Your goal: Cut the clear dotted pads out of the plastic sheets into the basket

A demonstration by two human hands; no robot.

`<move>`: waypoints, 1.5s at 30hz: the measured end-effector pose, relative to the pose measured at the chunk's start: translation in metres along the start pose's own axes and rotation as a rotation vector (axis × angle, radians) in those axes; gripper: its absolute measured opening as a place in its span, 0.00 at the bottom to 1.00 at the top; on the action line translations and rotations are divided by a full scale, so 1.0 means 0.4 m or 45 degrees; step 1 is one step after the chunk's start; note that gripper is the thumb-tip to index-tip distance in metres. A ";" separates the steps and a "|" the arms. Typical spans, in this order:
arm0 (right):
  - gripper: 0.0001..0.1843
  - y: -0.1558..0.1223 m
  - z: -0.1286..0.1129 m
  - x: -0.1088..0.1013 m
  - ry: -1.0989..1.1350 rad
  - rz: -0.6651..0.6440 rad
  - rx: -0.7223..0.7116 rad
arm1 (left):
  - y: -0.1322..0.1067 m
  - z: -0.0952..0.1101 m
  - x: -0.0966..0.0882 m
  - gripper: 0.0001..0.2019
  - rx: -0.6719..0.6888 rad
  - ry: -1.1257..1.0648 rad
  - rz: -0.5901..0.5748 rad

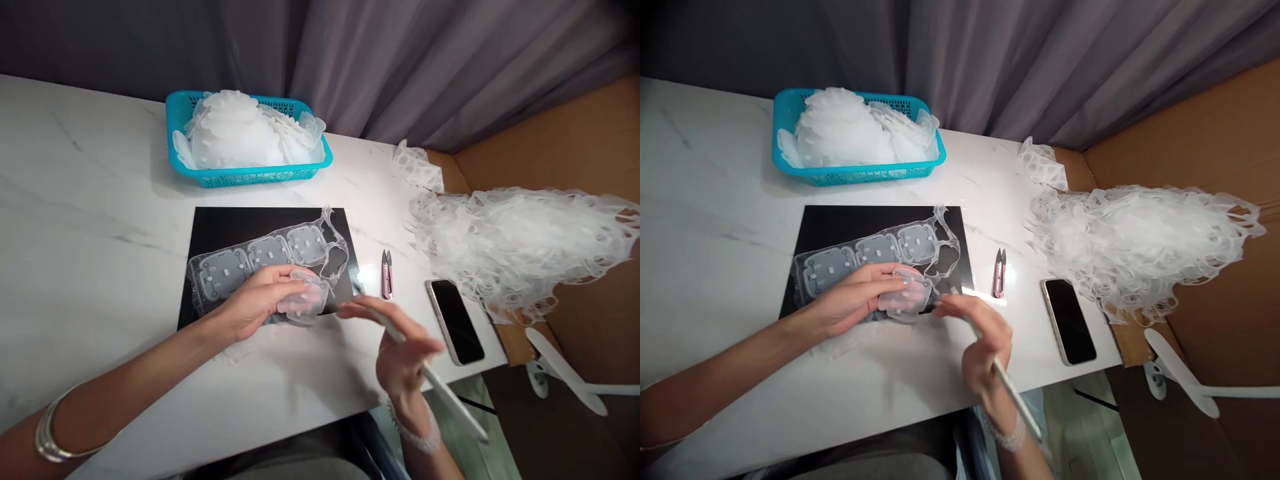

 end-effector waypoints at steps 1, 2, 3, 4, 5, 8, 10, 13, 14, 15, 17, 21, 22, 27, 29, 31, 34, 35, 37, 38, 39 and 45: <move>0.34 0.011 0.031 -0.014 -0.031 0.064 0.137 | -0.001 0.000 0.002 0.14 0.018 0.052 -0.003; 0.28 0.023 0.054 -0.017 -0.085 0.079 0.248 | -0.003 0.001 0.005 0.14 0.040 0.103 -0.004; 0.22 0.037 0.067 -0.007 -0.136 0.040 0.323 | -0.005 0.005 0.007 0.13 0.069 0.149 -0.001; 0.17 0.052 0.074 0.014 -0.162 -0.042 0.366 | -0.007 0.011 0.010 0.13 0.100 0.199 0.004; 0.16 0.065 0.077 0.041 -0.152 -0.140 0.388 | -0.008 0.016 0.012 0.13 0.128 0.259 0.012; 0.20 0.084 0.083 0.111 -0.009 -0.312 0.395 | -0.016 0.027 0.020 0.14 0.206 0.484 0.031; 0.19 0.088 0.096 0.120 -0.034 -0.266 0.364 | -0.027 0.038 0.026 0.14 0.291 0.604 0.065; 0.16 0.097 0.114 0.081 -0.299 -0.105 0.248 | -0.051 0.066 0.035 0.11 0.465 0.722 0.136; 0.15 0.101 0.119 0.058 -0.389 -0.050 0.224 | -0.057 0.072 0.036 0.10 0.484 0.727 0.146; 0.15 0.105 0.122 0.033 -0.458 -0.002 0.214 | -0.060 0.074 0.036 0.10 0.465 0.690 0.135; 0.16 0.113 0.120 -0.015 -0.526 0.058 0.212 | -0.056 0.068 0.030 0.13 0.338 0.477 0.082; 0.19 0.108 0.074 -0.070 -0.515 0.148 0.227 | -0.051 0.063 0.018 0.15 0.120 0.016 0.047; 0.20 0.102 0.063 -0.066 -0.443 0.145 0.258 | -0.052 0.066 0.019 0.14 0.103 -0.044 0.044; 0.22 0.074 0.050 0.065 0.323 -0.196 0.526 | -0.058 0.072 0.031 0.11 0.097 -0.212 -0.015; 0.23 0.075 0.055 0.085 0.519 -0.180 0.580 | -0.057 0.063 0.019 0.11 0.071 -0.255 0.025; 0.23 0.081 0.065 0.073 0.564 -0.076 0.589 | -0.056 0.052 0.000 0.12 0.033 -0.310 0.087; 0.23 0.084 0.055 0.029 0.406 0.119 0.521 | -0.054 0.040 -0.018 0.18 -0.034 -0.394 0.151; 0.24 0.082 0.040 0.017 0.332 0.169 0.473 | -0.055 0.036 -0.018 0.21 -0.066 -0.429 0.153; 0.24 0.079 -0.004 0.025 0.211 0.114 0.345 | -0.056 0.030 -0.002 0.26 -0.150 -0.507 0.087; 0.23 0.077 -0.027 0.045 0.177 0.009 0.279 | -0.058 0.029 0.013 0.28 -0.189 -0.548 0.020; 0.22 0.072 -0.046 0.066 0.159 -0.104 0.229 | -0.061 0.029 0.028 0.30 -0.218 -0.583 -0.051; 0.17 0.063 0.004 -0.010 0.316 0.170 0.295 | -0.070 0.026 0.033 0.27 -0.156 -0.591 -0.048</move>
Point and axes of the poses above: each hand's wrist, its own y-axis towards the middle knuckle, its own x-axis out of the palm, z = x × y, the point moved 9 cm from there along y, towards the middle knuckle, and after that the axes turned 10 degrees about -y, right-handed, at the moved point
